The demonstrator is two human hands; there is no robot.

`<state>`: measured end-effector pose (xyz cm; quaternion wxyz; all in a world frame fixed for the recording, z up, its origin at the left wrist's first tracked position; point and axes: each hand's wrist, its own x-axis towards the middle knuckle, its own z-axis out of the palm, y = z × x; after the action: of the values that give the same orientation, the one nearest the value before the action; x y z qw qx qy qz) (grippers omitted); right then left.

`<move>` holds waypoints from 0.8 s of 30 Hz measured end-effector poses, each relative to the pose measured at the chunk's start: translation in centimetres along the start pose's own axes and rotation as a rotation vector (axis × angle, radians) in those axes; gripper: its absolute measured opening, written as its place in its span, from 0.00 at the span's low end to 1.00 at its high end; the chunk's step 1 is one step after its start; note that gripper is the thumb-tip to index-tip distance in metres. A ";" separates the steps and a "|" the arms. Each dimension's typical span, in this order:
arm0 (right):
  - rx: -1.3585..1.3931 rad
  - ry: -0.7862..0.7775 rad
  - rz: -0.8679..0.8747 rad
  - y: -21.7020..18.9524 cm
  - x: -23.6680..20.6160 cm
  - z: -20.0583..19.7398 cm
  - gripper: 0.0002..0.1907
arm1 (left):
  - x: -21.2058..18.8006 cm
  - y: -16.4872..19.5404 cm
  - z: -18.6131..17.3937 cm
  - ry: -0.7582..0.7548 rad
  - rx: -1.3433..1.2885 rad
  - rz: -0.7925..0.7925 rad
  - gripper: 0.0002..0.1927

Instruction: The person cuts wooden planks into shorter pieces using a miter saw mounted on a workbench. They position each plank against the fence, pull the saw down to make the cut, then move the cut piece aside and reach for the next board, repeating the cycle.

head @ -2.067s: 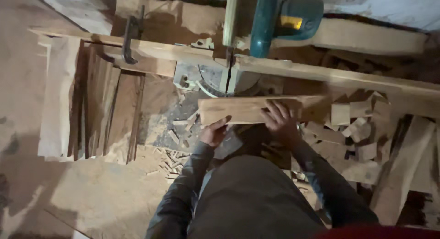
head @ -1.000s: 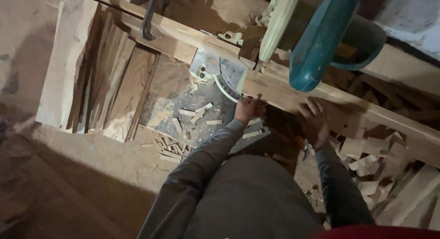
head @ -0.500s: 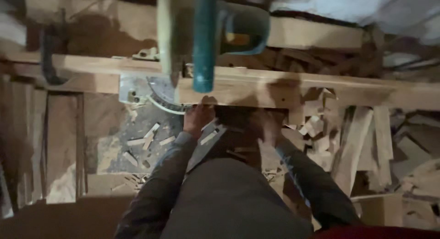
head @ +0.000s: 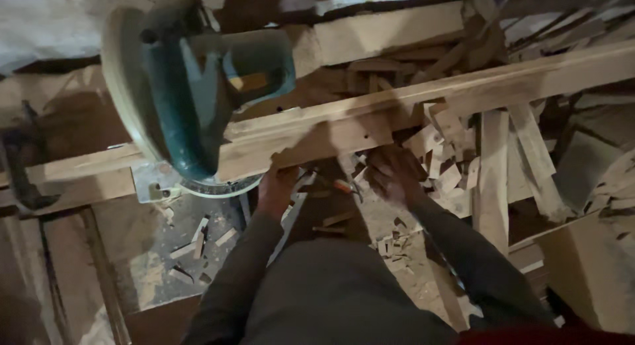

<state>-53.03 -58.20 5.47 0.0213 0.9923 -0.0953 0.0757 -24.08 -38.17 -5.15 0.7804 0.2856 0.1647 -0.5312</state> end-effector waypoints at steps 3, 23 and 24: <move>-0.016 -0.065 0.013 -0.2 -3.0 -0.3 0.22 | 0.0 -0.2 -0.1 -0.056 0.014 0.031 0.22; 0.652 0.109 0.917 16.5 -6.1 0.9 0.47 | -5.4 -2.1 4.7 -0.116 0.837 -0.212 0.23; 0.671 0.054 0.982 15.8 -6.4 0.7 0.47 | -5.7 -2.5 5.6 -0.110 0.909 -0.211 0.23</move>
<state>-62.15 -72.59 4.23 -0.3286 0.7825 -0.5132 0.1279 -28.78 -38.12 1.75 0.5256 0.5515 -0.0981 -0.6402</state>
